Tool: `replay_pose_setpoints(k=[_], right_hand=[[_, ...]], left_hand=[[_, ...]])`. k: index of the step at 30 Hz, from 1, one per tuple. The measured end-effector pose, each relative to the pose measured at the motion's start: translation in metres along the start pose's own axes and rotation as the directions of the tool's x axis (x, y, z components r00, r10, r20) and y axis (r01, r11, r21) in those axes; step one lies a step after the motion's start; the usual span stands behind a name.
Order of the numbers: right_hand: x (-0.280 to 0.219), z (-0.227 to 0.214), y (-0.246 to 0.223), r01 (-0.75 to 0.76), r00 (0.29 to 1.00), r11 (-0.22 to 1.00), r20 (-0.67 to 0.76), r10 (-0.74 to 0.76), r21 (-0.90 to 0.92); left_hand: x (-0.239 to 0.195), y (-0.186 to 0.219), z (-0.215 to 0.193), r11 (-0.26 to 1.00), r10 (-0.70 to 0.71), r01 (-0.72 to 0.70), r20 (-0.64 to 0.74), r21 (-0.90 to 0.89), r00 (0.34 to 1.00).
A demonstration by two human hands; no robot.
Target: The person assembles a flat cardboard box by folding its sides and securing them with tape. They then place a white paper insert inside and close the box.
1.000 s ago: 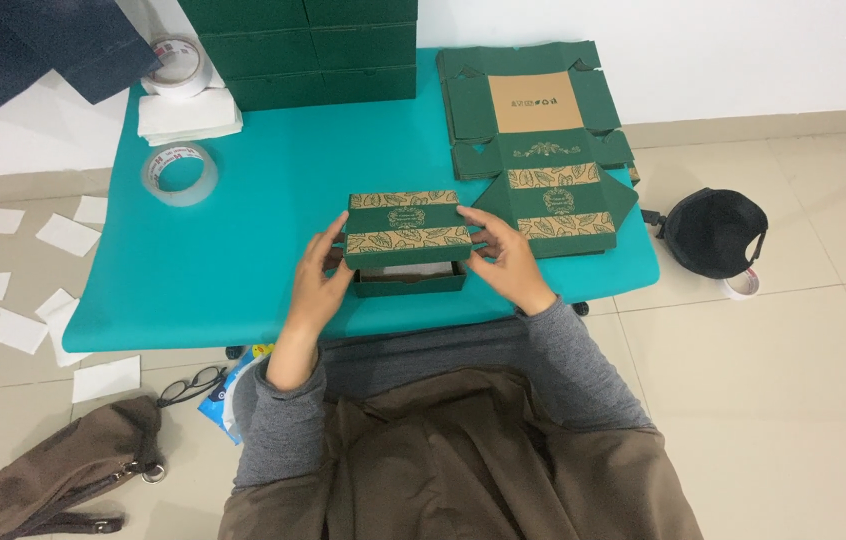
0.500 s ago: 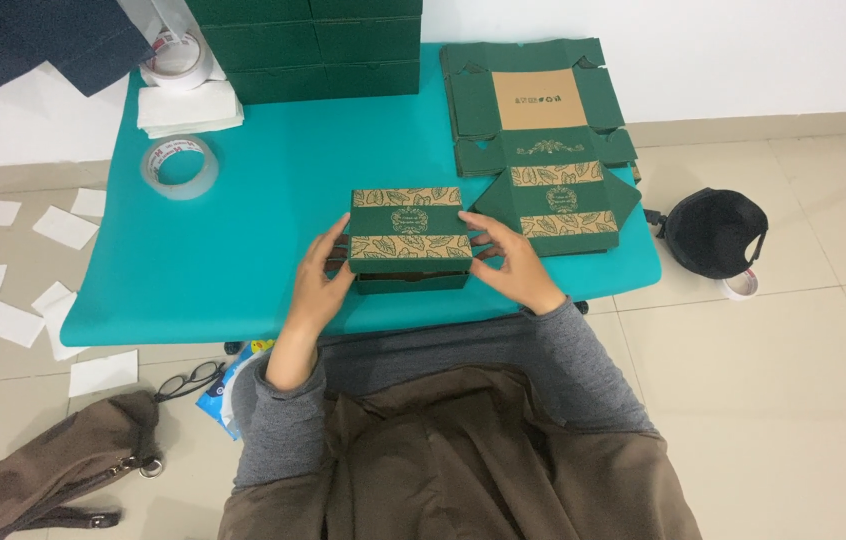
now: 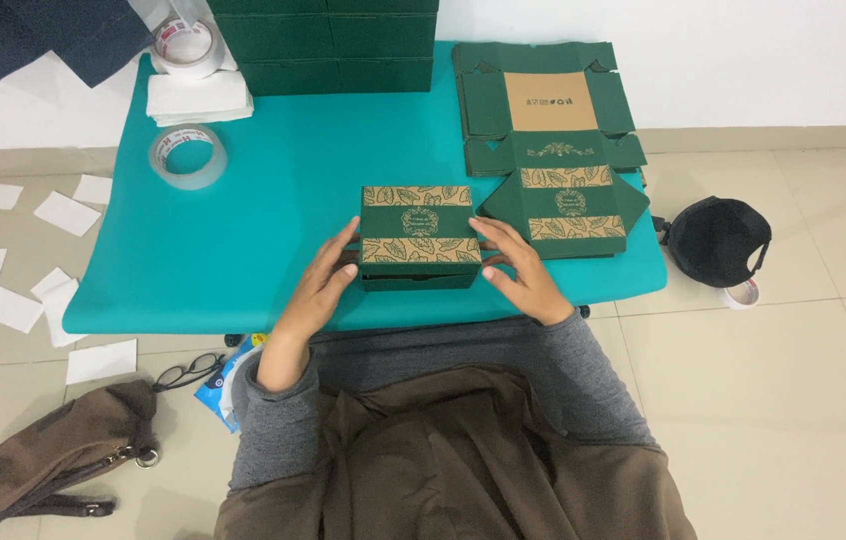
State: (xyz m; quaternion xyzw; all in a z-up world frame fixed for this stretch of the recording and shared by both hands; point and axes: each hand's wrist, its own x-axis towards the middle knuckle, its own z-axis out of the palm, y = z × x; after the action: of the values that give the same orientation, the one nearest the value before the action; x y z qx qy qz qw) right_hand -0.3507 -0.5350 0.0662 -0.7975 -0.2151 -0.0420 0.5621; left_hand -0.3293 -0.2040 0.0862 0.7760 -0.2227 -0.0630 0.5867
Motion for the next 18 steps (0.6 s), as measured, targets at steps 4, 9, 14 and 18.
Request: replay_pose_setpoints(k=[4,9,14,18], right_hand=[[-0.001,0.007,-0.008,0.037,0.999,0.996,-0.033,-0.04,-0.087],[-0.003,0.011,-0.01,0.041,0.993,0.988,-0.102,-0.056,-0.149],[-0.003,0.014,-0.016,0.07,0.99,0.98,-0.111,-0.092,-0.188],[-0.006,0.017,-0.012,0.121,0.981,0.962,-0.12,-0.154,-0.246]], left_hand=[[0.0,-0.008,0.003,0.995,-0.018,0.021,-0.03,0.098,0.999],[0.0,-0.014,0.004,0.995,0.026,-0.022,-0.042,0.093,0.999],[0.0,-0.018,0.005,0.993,0.03,-0.025,-0.045,0.113,0.999],[-0.002,-0.009,0.009,0.991,0.066,-0.059,-0.056,0.123,0.996]])
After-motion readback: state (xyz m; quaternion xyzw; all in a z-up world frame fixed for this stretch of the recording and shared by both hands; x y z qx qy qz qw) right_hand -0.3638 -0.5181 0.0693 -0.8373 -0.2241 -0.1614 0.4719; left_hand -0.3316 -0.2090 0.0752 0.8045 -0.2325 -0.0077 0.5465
